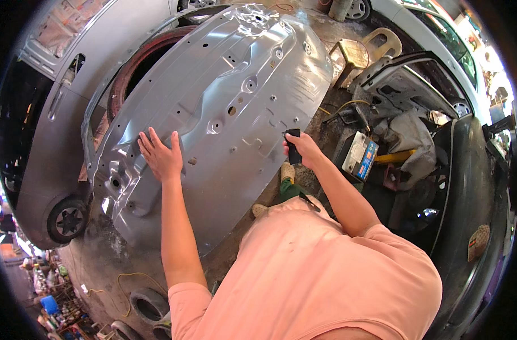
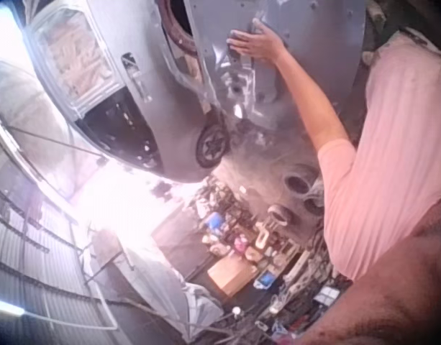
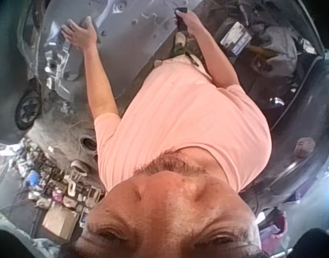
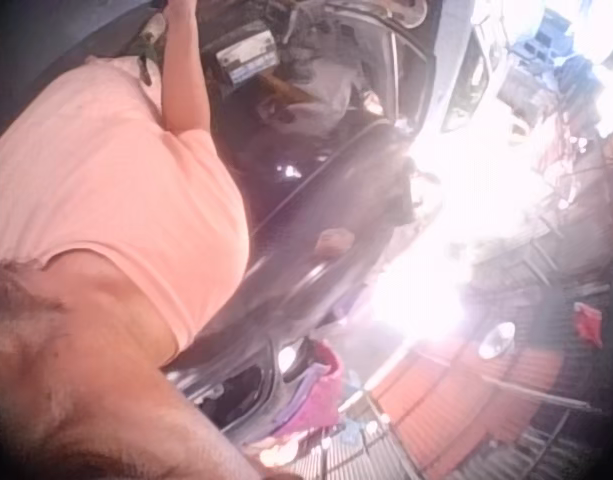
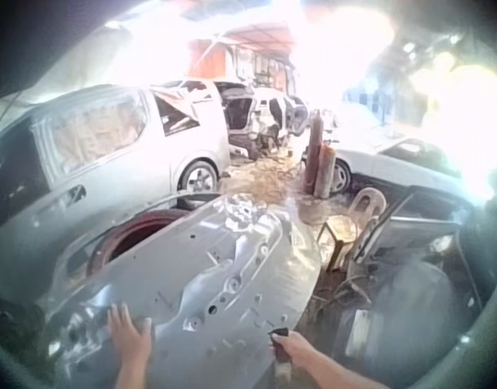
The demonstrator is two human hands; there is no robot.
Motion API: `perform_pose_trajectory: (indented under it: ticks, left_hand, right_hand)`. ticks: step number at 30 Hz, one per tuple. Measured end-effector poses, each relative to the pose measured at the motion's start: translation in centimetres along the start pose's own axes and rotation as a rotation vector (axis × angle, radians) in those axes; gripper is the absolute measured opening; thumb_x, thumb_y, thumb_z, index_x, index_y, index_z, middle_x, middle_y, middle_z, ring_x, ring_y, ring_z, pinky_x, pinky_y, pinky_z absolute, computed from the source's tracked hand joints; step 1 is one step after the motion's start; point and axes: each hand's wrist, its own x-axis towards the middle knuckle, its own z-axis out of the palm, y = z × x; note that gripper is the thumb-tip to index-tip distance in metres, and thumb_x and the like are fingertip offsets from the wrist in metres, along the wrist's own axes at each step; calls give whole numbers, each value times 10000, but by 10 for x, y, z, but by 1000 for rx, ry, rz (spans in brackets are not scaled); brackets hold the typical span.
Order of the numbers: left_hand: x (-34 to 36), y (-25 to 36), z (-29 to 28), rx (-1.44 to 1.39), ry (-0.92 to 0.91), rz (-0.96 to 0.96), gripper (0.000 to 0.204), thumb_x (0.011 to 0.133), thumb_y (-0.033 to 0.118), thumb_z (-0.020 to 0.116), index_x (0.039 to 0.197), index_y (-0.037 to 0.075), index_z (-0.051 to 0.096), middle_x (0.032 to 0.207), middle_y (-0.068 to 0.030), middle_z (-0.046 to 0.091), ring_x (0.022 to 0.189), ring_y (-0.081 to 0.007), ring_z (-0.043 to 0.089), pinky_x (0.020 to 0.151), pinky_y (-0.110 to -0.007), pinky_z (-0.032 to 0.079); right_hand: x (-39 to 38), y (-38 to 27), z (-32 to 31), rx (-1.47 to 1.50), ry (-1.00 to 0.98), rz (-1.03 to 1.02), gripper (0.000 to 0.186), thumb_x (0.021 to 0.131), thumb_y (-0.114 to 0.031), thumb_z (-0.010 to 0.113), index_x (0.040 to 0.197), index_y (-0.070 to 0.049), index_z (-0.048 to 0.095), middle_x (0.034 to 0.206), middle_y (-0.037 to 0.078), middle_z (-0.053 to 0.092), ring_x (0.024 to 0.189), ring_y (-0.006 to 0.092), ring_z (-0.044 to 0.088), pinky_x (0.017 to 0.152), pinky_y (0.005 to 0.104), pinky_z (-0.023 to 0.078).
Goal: The person sands the surface of a large, grey car hood using a sanding block. They move the block across the metal surface in repetitive strokes, covering various sections of the hood to smooth it out.
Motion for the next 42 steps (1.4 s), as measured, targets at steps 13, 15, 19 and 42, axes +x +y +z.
perform_pose_trajectory:
  ticks: [13, 15, 19, 42]
  left_hand:
    - [1, 9, 7, 19, -4, 9, 851, 1026, 624, 527, 1643, 81, 307, 1703, -237, 244, 1581, -411, 218, 1282, -523, 249]
    - [-1, 2, 6, 29, 8, 7, 849, 1026, 624, 529, 1643, 83, 309, 1703, -234, 243, 1581, -410, 217, 1281, -527, 251]
    - [3, 5, 11, 5, 22, 47, 849, 1036, 648, 495, 1650, 98, 293, 1707, -219, 232, 1591, -401, 194, 1274, -552, 264]
    - [2, 8, 2, 20, -33, 1, 861, 1029, 644, 507, 1656, 98, 283, 1711, -234, 227, 1591, -404, 197, 1287, -518, 244]
  right_hand:
    - [70, 25, 13, -408, 177, -107, 232, 990, -210, 739, 1054, -9, 642, 666, 72, 656, 498, 161, 615, 453, 337, 490]
    - [39, 27, 43, -554, 74, -70, 226, 987, -212, 740, 1058, -12, 662, 660, 72, 662, 503, 161, 633, 457, 341, 500]
    - [70, 8, 4, -559, 79, -64, 258, 983, -222, 741, 1117, -9, 685, 678, 85, 696, 530, 165, 674, 474, 344, 526]
    - [64, -7, -7, -640, 193, -139, 308, 1016, -259, 702, 1076, 40, 657, 665, 90, 691, 542, 180, 693, 531, 332, 559]
